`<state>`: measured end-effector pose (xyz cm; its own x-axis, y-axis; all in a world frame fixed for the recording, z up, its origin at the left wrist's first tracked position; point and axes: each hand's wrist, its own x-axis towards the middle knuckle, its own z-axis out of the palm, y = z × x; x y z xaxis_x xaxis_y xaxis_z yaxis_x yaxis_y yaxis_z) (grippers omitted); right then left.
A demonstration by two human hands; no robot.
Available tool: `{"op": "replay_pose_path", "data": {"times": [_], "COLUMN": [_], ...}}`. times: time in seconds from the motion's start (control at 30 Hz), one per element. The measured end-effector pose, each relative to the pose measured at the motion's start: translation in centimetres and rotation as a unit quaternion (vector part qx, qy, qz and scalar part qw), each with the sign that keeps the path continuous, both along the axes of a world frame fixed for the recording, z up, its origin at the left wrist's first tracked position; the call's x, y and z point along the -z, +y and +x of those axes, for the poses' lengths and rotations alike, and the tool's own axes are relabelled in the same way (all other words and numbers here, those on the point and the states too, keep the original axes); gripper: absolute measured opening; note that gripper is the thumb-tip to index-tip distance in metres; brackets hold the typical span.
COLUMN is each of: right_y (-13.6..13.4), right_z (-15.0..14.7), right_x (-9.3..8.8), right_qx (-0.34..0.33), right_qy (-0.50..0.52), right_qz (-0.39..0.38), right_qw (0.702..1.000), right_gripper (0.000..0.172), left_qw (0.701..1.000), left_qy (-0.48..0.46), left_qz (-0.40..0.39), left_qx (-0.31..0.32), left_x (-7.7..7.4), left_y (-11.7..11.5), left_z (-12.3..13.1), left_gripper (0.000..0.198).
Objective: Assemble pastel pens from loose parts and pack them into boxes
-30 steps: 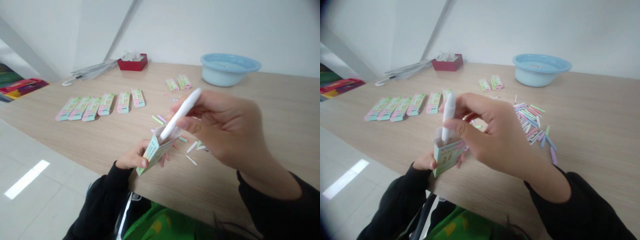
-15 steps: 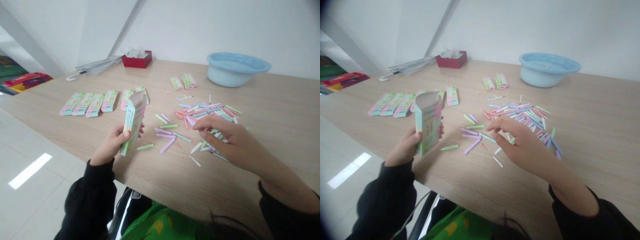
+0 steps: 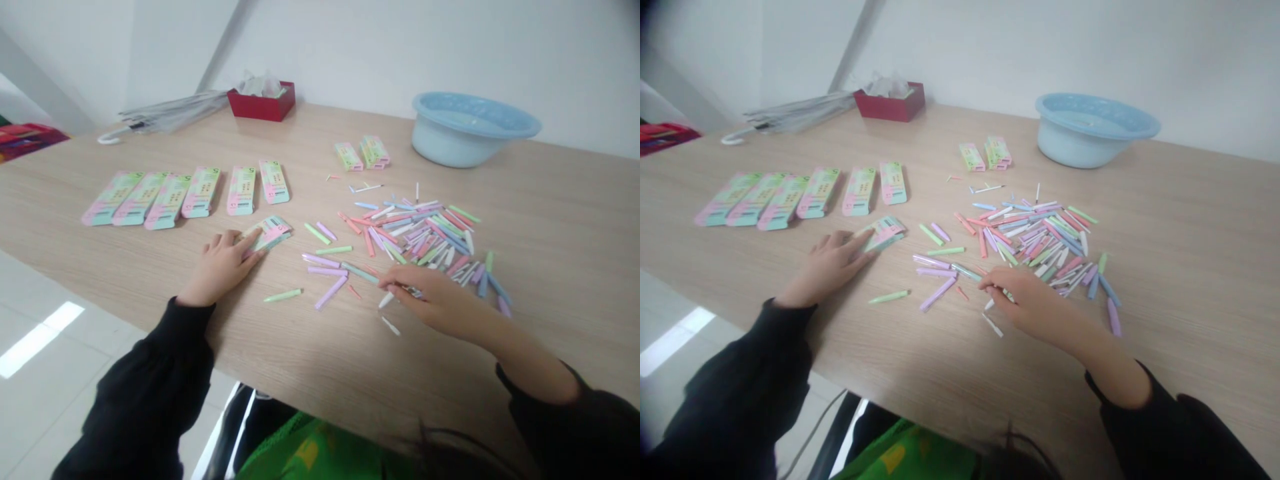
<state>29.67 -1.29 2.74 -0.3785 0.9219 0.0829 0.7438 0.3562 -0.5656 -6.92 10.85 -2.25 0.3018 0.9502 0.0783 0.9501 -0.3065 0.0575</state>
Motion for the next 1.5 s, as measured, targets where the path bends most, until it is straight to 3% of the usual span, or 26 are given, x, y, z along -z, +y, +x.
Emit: {"op": "replay_pose_path", "data": {"times": [0.23,0.37,0.5,0.6,0.73,0.93,1.0,1.1,1.17,1.2,1.27,1.33,1.43,1.5], "right_y": [1.8,2.6,5.3,8.4,11.8,13.4,13.1,11.6,9.6,8.3,5.3,2.3,-0.7,-1.1], "right_z": [0.8,3.4,6.9,8.9,9.5,9.1,9.1,8.4,6.9,5.8,3.1,0.3,-2.7,-3.0], "right_x": [0.4,0.3,0.6,1.3,3.1,4.9,4.2,1.9,-0.2,-1.2,-3.1,-4.4,-5.0,-4.8], "right_qx": [0.024,0.096,0.123,0.129,0.093,0.06,0.058,0.074,0.101,0.137,0.148,0.095,0.067,0.033], "right_qy": [-0.035,-0.066,-0.117,-0.14,-0.16,-0.165,-0.153,-0.118,-0.064,0.019,0.151,0.194,0.249,0.262], "right_qz": [-0.034,-0.054,-0.031,0.01,0.034,0.065,0.079,0.112,0.132,0.133,0.082,0.023,-0.045,-0.066], "right_qw": [0.999,0.992,0.985,0.982,0.982,0.982,0.983,0.984,0.984,0.981,0.974,0.976,0.965,0.962], "right_gripper": [0.025,0.024,0.03,0.033,0.03,0.027,0.026,0.024,0.021,0.017,0.012,0.009,0.003,0.002], "left_qw": [0.998,0.999,0.999,0.997,0.971,0.948,0.942,0.929,0.916,0.908,0.881,0.847,0.792,0.776], "left_qy": [0.05,0.049,0.036,-0.026,-0.172,-0.274,-0.29,-0.326,-0.358,-0.377,-0.417,-0.453,-0.493,-0.507], "left_qz": [0.013,0.004,0.014,0.07,0.161,0.13,0.118,0.088,0.039,0.005,-0.077,-0.143,-0.231,-0.271], "left_qx": [0.02,0.02,0.021,0.015,0.045,0.102,0.117,0.15,0.174,0.185,0.209,0.239,0.278,0.261], "left_x": [0.3,-0.2,-0.3,-0.5,-1.1,-1.3,-1.3,-1.6,-2.2,-2.6,-3.5,-4.1,-4.5,-4.2], "left_y": [-0.5,-0.6,-0.5,-0.5,-1.2,-2.8,-3.1,-3.5,-4.2,-4.7,-6.0,-7.4,-9.2,-9.7], "left_z": [0.6,0.6,0.4,0.2,0.6,2.6,3.3,4.6,5.9,6.7,8.6,10.7,13.1,13.7], "left_gripper": [0.063,0.064,0.057,0.053,0.045,0.024,0.022,0.019,0.017,0.017,0.022,0.033,0.021,0.032]}}
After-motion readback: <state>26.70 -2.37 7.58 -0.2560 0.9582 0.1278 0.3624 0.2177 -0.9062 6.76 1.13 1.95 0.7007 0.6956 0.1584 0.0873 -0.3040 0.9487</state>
